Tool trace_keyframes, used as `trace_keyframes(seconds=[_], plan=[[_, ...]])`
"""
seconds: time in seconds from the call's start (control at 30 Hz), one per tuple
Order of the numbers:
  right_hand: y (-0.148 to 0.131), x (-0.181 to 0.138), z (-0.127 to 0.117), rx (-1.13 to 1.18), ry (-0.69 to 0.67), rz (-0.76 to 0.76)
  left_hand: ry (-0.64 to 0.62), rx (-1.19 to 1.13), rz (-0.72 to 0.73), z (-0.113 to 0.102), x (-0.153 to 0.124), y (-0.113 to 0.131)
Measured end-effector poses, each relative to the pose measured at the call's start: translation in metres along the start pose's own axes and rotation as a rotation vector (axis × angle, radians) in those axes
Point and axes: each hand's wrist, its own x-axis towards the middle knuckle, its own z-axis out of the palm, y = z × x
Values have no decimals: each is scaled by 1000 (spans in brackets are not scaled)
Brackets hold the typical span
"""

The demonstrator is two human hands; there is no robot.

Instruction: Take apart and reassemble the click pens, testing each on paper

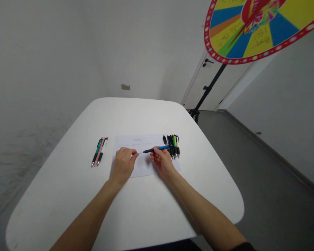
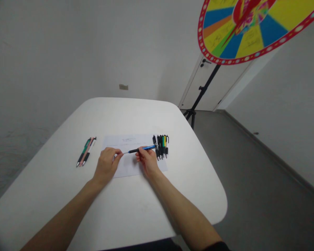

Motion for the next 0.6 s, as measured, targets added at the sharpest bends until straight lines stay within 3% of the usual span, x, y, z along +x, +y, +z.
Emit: trace_keyframes(seconds=[0.6], plan=[[5,1,-2,-99,-31,-35,-20,-39,31,0,1,0]])
